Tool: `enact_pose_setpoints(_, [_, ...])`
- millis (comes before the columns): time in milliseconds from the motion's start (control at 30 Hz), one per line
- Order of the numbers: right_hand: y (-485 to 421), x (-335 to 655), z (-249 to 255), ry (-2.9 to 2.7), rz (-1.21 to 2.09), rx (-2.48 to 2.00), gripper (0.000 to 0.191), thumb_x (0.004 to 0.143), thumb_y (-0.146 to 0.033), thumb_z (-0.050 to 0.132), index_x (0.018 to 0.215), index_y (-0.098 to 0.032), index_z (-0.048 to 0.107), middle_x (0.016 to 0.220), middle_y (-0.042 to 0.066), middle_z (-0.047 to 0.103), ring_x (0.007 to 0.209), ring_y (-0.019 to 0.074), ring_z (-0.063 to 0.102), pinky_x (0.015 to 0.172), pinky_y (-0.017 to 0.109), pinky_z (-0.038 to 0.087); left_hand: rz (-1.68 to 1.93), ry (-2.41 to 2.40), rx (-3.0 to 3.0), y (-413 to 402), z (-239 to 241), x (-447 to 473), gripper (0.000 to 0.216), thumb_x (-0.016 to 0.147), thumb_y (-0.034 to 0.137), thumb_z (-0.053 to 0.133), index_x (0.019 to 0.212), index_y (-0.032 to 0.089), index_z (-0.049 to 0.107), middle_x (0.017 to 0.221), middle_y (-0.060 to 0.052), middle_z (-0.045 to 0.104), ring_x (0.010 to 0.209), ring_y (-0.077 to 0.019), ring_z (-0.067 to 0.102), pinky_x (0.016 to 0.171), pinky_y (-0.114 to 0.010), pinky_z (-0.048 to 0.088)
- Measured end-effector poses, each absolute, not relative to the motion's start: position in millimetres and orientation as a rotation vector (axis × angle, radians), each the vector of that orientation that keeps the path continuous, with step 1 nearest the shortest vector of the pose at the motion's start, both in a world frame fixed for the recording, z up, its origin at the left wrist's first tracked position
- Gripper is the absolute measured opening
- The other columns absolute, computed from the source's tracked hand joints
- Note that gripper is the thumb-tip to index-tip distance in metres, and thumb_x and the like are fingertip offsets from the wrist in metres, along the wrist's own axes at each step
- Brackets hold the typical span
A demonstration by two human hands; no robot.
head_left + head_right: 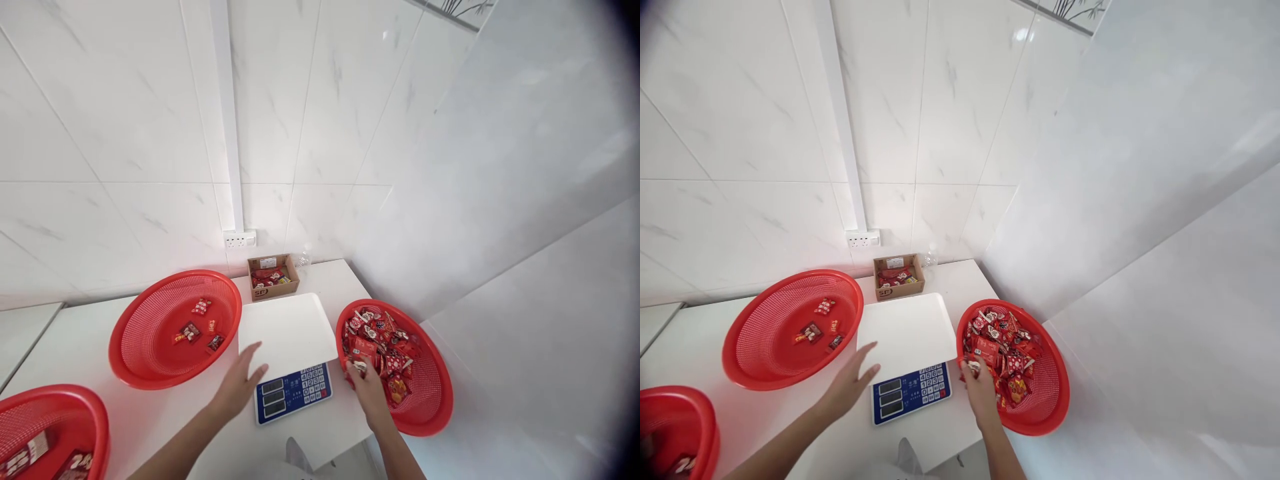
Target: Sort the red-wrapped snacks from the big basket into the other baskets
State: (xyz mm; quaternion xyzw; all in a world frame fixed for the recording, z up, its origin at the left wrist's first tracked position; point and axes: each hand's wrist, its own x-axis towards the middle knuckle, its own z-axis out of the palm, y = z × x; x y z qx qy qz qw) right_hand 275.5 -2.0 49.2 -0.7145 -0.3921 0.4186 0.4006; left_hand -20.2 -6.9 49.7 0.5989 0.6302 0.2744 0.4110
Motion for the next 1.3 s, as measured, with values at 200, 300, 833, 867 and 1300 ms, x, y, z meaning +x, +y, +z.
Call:
enact_pose_setpoints(200, [-32,197,81,-1.441,1.672,-1.437,0.044,0.073,-0.041,0.061,0.112,-0.021,0.055,0.079,0.000,0.064,0.060,0.0138,0.057,0.051,0.025,0.042,0.526,1.028,1.051,-43,78,32,0.048,0.080,0.059,0.048,0.110,0.023,0.059,0.104,-0.006,0.067,0.096,-0.0195,0.061,0.083,-0.033,0.047])
enact_pose_setpoints(300, [-48,178,77,-1.431,1.680,-1.457,0.052,0.075,-0.046,0.059,0.120,-0.022,0.050,0.085,0.002,0.063,0.062,0.0141,0.057,0.053,0.026,0.043,0.508,1.039,0.940,-53,83,33,0.043,0.077,0.059,0.053,0.095,0.020,0.062,0.087,-0.004,0.066,0.082,-0.0171,0.061,0.073,-0.031,0.047])
enact_pose_setpoints(833, [-70,150,82,-1.288,1.819,-1.327,0.042,0.070,-0.055,0.063,0.089,-0.018,0.054,0.074,0.001,0.062,0.064,0.0141,0.058,0.060,0.028,0.043,0.698,1.045,0.794,-67,84,-4,0.041,0.075,0.056,0.058,0.080,0.016,0.063,0.075,-0.003,0.066,0.068,-0.0149,0.060,0.073,-0.031,0.046])
enact_pose_setpoints(867, [-72,148,81,-1.288,1.822,-1.351,0.042,0.071,-0.057,0.061,0.084,-0.018,0.053,0.071,0.001,0.062,0.062,0.0137,0.057,0.060,0.027,0.043,0.719,1.057,0.793,-67,83,-7,0.040,0.075,0.056,0.058,0.078,0.016,0.062,0.072,-0.002,0.065,0.066,-0.0142,0.058,0.073,-0.031,0.045])
enact_pose_setpoints(1300, [-95,136,77,-1.373,1.622,-1.536,0.035,0.074,-0.052,0.057,0.067,-0.021,0.041,0.060,-0.002,0.054,0.049,0.0098,0.048,0.050,0.024,0.037,0.664,0.854,0.816,-74,76,-18,0.033,0.074,0.047,0.065,0.075,0.014,0.057,0.064,-0.002,0.062,0.057,-0.0134,0.057,0.061,-0.028,0.044])
